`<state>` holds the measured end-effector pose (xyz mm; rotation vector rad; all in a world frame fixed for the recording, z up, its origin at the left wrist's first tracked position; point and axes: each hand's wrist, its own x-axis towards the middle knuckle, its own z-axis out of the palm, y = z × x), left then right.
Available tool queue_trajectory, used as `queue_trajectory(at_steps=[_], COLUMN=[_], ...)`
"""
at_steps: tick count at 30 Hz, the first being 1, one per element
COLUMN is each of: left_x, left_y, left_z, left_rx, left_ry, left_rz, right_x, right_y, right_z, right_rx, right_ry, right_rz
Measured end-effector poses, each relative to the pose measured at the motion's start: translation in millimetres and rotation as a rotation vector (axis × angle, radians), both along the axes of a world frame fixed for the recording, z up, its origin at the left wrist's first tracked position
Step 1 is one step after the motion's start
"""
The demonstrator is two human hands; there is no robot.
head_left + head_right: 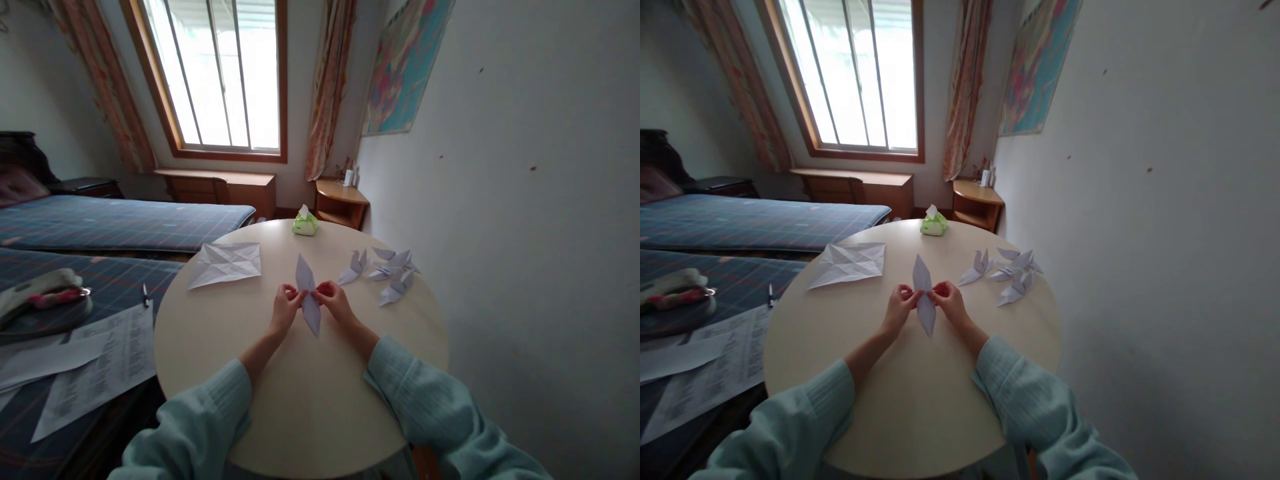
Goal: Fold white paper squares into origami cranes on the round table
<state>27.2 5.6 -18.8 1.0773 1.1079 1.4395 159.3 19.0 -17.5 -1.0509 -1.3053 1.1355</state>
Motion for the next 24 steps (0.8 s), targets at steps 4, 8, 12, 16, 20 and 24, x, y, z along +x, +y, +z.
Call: queue_trajectory(at_steps=[4,8,12,16,20,24], left_x=[0,2,4,4,5,8], left_y=[0,-1,-2,-2,-4,-11], left_z=[0.8,2.1,1.3,-0.2,1.6,7.0], left_rx=[0.01,-0.005,-0.025,-0.075,-0.037,0.144], left_ry=[0.008,-0.011,-0.005,-0.016,0.061,0.431], left_rz=[-0.061,-0.079,-0.147,-0.164,-0.151,0.031], right_x=[0,0,2,2,1,-3], right_y=[-1,-1,0,1,-3,-11], right_z=[0.7,-1.9,-5.8,-7.2,-5.2,0.3], right_rx=[0.037,0.095,0.144,0.19,0.207,0.264], right_ry=[-0.022,-0.084,-0.161,-0.212,-0.251,-0.384], right_rz=[0.006,-0.021,-0.06,-0.073,-0.082,-0.112])
